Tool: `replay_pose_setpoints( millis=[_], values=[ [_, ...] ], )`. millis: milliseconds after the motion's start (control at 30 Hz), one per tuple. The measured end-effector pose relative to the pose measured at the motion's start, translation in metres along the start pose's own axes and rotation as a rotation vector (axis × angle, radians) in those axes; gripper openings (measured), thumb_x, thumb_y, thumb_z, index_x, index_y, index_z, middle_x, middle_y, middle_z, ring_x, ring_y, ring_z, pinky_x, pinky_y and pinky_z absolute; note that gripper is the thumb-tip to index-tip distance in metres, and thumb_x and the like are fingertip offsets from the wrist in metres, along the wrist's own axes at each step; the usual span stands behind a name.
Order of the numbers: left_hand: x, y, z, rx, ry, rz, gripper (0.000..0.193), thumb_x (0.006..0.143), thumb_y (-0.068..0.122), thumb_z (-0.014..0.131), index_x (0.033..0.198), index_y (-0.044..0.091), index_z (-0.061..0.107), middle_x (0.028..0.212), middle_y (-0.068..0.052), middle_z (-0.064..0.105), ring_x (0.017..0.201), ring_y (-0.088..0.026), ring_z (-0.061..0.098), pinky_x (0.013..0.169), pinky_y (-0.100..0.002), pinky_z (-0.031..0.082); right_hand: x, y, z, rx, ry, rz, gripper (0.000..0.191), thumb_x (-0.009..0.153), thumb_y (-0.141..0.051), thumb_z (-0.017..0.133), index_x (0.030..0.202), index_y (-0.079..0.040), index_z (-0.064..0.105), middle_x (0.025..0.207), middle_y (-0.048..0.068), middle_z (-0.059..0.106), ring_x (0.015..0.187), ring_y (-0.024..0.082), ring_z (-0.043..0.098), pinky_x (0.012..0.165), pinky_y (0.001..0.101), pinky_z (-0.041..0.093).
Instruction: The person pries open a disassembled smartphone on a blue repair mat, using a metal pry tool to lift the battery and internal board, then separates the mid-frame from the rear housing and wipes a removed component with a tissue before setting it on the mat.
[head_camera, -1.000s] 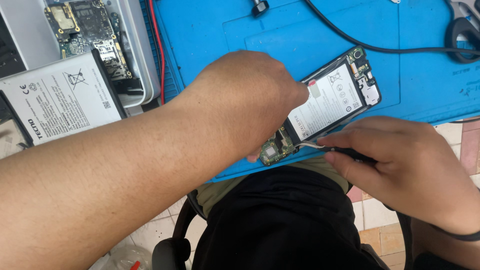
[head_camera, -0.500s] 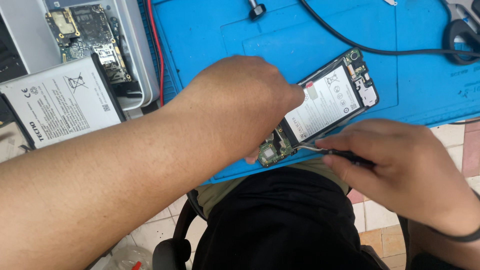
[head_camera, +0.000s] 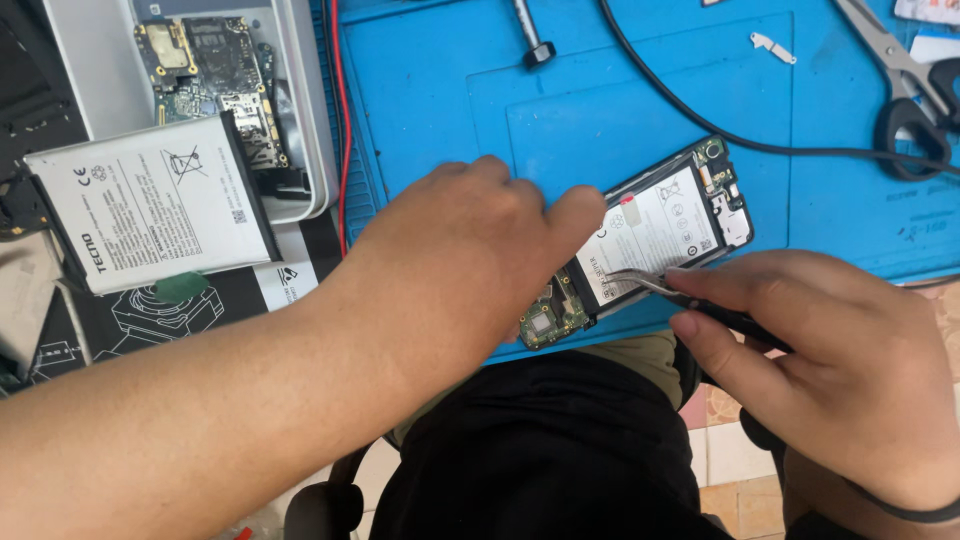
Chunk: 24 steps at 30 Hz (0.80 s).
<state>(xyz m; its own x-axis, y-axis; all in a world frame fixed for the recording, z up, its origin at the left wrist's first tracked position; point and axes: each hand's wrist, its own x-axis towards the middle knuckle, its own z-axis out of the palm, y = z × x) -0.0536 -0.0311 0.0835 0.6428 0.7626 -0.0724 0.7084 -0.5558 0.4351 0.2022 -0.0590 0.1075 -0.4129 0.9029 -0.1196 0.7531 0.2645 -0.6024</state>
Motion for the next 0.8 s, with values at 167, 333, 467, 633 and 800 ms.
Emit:
replay_pose_setpoints(
  millis=[167, 333, 467, 633, 800],
  values=[
    [-0.034, -0.004, 0.007, -0.242, 0.170, -0.113, 0.082, 0.061, 0.018, 0.087, 0.131, 0.001, 0.048, 0.099, -0.013, 0.067, 0.100, -0.038, 0.060, 0.081, -0.047, 0.049, 0.024, 0.003, 0.013, -0.008, -0.035, -0.121, 0.028, 0.082, -0.012, 0.079, 0.108, -0.004, 0.075, 0.097, 0.008, 0.074, 0.082, 0.019, 0.073, 0.065, 0.0286, 0.056],
    [-0.067, 0.000, 0.025, -0.474, 0.227, -0.340, 0.100, 0.066, 0.030, 0.090, 0.147, 0.000, 0.040, 0.111, -0.016, 0.062, 0.109, -0.037, 0.057, 0.089, -0.045, 0.049, 0.062, 0.000, 0.025, -0.090, -0.146, -0.309, 0.028, 0.080, -0.010, 0.079, 0.107, -0.004, 0.077, 0.093, 0.010, 0.074, 0.080, 0.023, 0.071, 0.065, 0.0317, 0.055],
    [-0.090, -0.013, 0.052, -0.445, 0.453, -0.367, 0.101, 0.062, 0.030, 0.092, 0.143, -0.002, 0.041, 0.119, -0.020, 0.060, 0.115, -0.039, 0.055, 0.095, -0.046, 0.048, 0.085, -0.018, 0.039, -0.134, -0.173, -0.313, 0.027, 0.081, -0.008, 0.077, 0.108, -0.002, 0.075, 0.097, 0.010, 0.075, 0.081, 0.022, 0.071, 0.066, 0.0323, 0.054],
    [-0.095, -0.029, 0.081, -0.431, 0.610, -0.437, 0.101, 0.061, 0.029, 0.097, 0.143, 0.002, 0.045, 0.125, -0.016, 0.062, 0.119, -0.036, 0.056, 0.102, -0.044, 0.049, 0.082, -0.023, 0.065, -0.029, -0.137, -0.065, 0.028, 0.081, -0.007, 0.077, 0.108, -0.002, 0.074, 0.098, 0.009, 0.074, 0.081, 0.018, 0.074, 0.066, 0.0289, 0.057],
    [-0.083, -0.027, 0.113, -0.478, 0.653, -0.392, 0.103, 0.063, 0.028, 0.098, 0.144, 0.002, 0.041, 0.130, -0.016, 0.062, 0.121, -0.035, 0.057, 0.102, -0.043, 0.049, 0.073, 0.002, 0.082, -0.103, -0.119, 0.005, 0.034, 0.072, -0.014, 0.084, 0.103, -0.003, 0.076, 0.092, 0.009, 0.075, 0.077, 0.019, 0.072, 0.064, 0.0299, 0.055]
  ],
)
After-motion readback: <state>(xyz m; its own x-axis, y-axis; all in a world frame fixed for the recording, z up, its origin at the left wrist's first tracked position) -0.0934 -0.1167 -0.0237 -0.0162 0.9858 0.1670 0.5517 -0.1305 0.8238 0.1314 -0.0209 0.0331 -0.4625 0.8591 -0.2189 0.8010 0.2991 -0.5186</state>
